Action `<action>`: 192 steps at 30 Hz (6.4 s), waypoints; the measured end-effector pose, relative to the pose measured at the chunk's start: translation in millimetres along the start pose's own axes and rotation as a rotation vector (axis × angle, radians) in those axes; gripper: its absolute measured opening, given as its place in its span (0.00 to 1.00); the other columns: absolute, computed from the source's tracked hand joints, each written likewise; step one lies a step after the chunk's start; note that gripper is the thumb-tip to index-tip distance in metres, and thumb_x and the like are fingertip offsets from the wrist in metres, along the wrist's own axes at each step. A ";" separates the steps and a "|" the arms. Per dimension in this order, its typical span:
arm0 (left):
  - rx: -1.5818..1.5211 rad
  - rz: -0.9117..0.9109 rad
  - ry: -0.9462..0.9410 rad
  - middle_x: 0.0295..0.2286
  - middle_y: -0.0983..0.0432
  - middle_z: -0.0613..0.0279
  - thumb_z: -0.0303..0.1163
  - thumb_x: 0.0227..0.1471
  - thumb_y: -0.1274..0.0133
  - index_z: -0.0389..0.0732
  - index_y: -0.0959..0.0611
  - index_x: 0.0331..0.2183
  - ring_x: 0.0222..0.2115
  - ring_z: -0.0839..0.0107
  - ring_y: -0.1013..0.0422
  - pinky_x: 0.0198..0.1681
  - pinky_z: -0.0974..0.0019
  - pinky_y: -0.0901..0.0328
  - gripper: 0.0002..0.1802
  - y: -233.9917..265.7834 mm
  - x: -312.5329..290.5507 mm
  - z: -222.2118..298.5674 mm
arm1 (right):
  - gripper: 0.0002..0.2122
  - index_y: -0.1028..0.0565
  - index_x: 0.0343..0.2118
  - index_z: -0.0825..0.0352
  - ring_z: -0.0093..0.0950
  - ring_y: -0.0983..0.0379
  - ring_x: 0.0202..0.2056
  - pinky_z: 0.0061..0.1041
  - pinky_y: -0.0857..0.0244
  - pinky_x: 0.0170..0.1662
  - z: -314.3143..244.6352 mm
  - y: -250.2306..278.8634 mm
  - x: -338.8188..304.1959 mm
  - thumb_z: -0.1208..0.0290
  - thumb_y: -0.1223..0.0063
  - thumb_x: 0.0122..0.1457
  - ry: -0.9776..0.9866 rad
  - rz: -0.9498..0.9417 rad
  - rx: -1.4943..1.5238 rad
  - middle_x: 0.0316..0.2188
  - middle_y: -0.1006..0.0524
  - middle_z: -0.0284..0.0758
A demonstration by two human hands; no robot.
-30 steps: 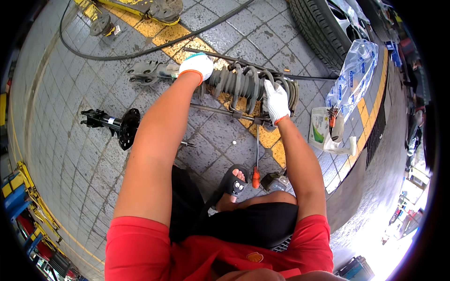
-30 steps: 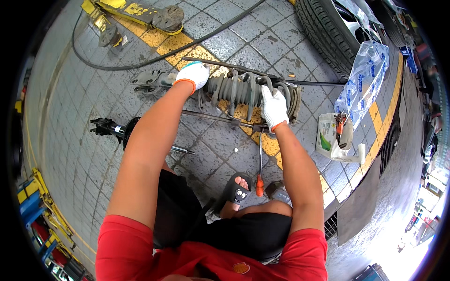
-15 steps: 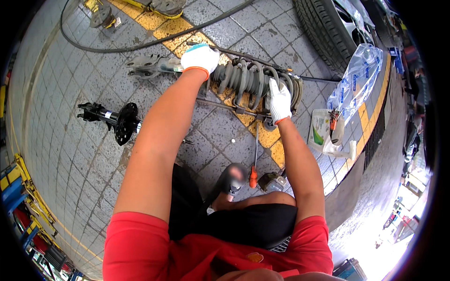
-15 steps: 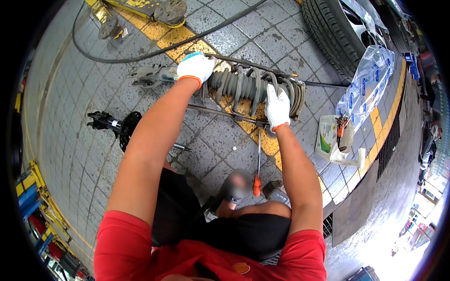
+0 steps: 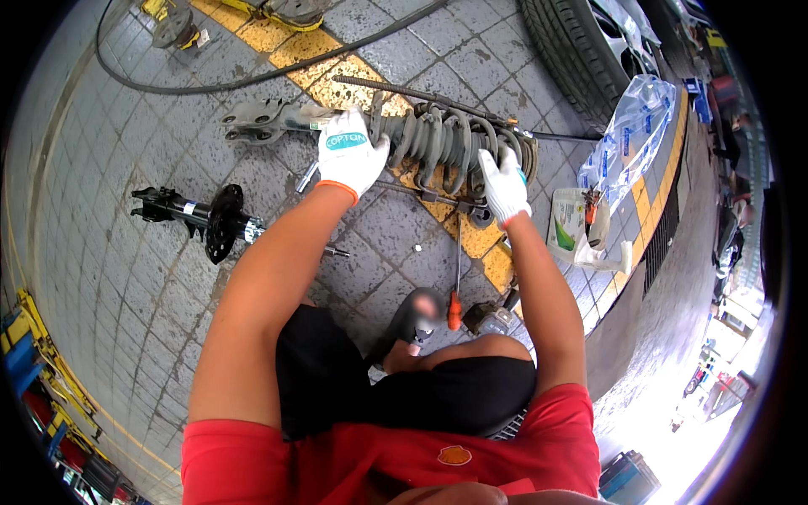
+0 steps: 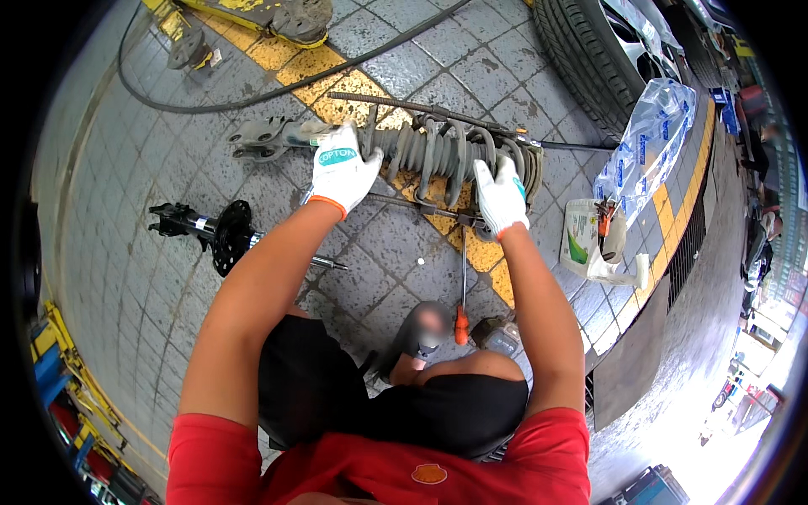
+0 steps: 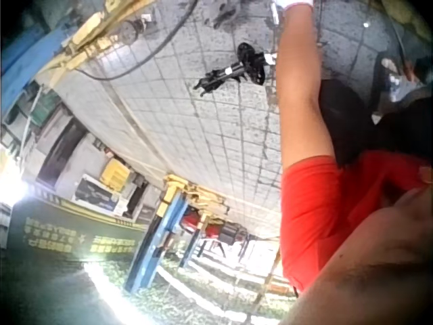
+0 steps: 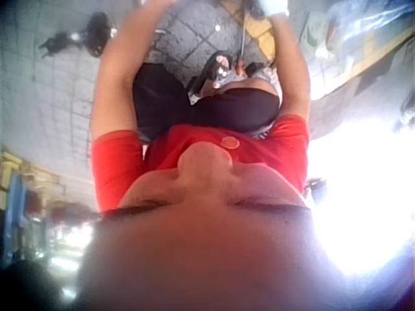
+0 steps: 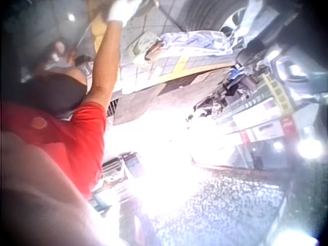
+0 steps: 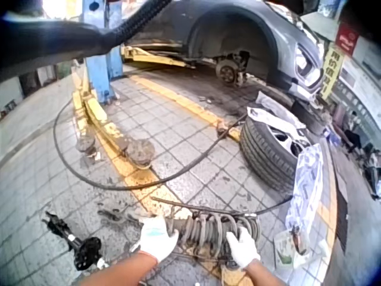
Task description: The person sits on the floor and uses a screwdriver to pry and separate a coil spring from a shock absorber assembly. They then scrape the spring perch with the screwdriver and set the parts aside.
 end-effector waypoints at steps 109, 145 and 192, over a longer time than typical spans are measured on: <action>0.389 -0.421 -0.295 0.41 0.15 0.55 0.32 0.53 0.42 0.45 0.18 0.46 0.45 0.56 0.19 0.47 0.55 0.28 0.17 -30.7 82.5 -43.3 | 0.32 0.39 0.70 0.75 0.33 0.34 0.66 0.27 0.44 0.68 -147.3 -101.7 -215.3 0.68 0.45 0.65 -0.470 -0.250 1.092 0.66 0.30 0.45; 0.374 -0.481 -0.280 0.44 0.16 0.52 0.32 0.54 0.46 0.44 0.19 0.48 0.46 0.54 0.19 0.49 0.53 0.26 0.18 -26.2 82.8 -43.4 | 0.31 0.42 0.70 0.77 0.30 0.32 0.63 0.26 0.42 0.67 -210.4 -133.9 -218.5 0.76 0.48 0.67 -0.653 0.012 1.487 0.64 0.28 0.43; 0.314 -0.375 -0.266 0.39 0.15 0.52 0.34 0.49 0.39 0.43 0.18 0.44 0.43 0.52 0.18 0.46 0.52 0.27 0.18 -35.8 80.5 -50.8 | 0.33 0.45 0.74 0.65 0.26 0.25 0.48 0.26 0.28 0.52 -102.8 -162.4 -209.2 0.74 0.46 0.68 -0.434 -0.238 1.248 0.61 0.28 0.38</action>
Point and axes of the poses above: each hand's wrist, its own x-axis towards the middle knuckle, its own y-axis out of the back of the hand, z = x × y, the point moved 1 cm from there along x, towards the middle knuckle
